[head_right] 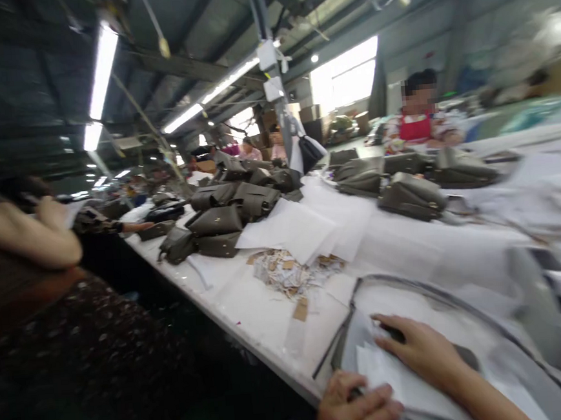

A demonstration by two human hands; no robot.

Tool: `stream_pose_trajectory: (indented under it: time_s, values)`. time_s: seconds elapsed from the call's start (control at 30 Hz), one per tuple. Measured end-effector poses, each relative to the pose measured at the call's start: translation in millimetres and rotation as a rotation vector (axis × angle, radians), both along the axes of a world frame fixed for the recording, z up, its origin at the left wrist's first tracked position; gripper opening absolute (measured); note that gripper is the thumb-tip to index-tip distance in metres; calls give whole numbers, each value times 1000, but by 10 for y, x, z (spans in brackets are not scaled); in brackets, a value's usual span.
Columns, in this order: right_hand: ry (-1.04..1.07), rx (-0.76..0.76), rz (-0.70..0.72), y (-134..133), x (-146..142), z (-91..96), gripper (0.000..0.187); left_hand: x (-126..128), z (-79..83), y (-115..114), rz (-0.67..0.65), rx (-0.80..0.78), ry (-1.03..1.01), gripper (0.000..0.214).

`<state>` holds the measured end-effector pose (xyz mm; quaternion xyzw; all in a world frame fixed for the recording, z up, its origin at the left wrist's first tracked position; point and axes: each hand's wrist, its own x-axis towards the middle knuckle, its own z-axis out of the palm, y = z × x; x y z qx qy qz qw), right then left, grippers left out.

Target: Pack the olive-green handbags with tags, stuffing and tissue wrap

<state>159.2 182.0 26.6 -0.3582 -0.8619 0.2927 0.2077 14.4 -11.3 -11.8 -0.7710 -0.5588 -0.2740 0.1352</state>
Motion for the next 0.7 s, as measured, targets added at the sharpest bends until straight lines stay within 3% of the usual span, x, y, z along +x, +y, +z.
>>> stream_pose_trajectory:
  time_s: [0.07,0.17,0.27,0.33,0.43,0.5,0.57,0.7]
  values:
    - [-36,-6,18,-93,-3,148,40,60,22,-58,-7,72,-111,37]
    - [-45,150,-50,-131,87,358,35,-21,187,-133,-114,-33,-157,53]
    - [-21,305,-215,-214,465,510,31,-219,381,-154,-223,-86,-320,47]
    - [-46,344,-409,-312,828,546,33,-360,456,-100,-142,-77,-483,40]
    - [-141,218,-661,-462,1309,487,42,-529,449,126,89,-201,-802,40]
    - [-162,59,-724,-546,1479,405,48,-580,390,335,171,-377,-1031,49]
    - [-120,-55,-747,-613,1522,329,51,-567,336,523,187,-497,-1163,55]
    - [66,-172,-786,-699,1434,303,61,-437,396,658,163,-492,-1198,59]
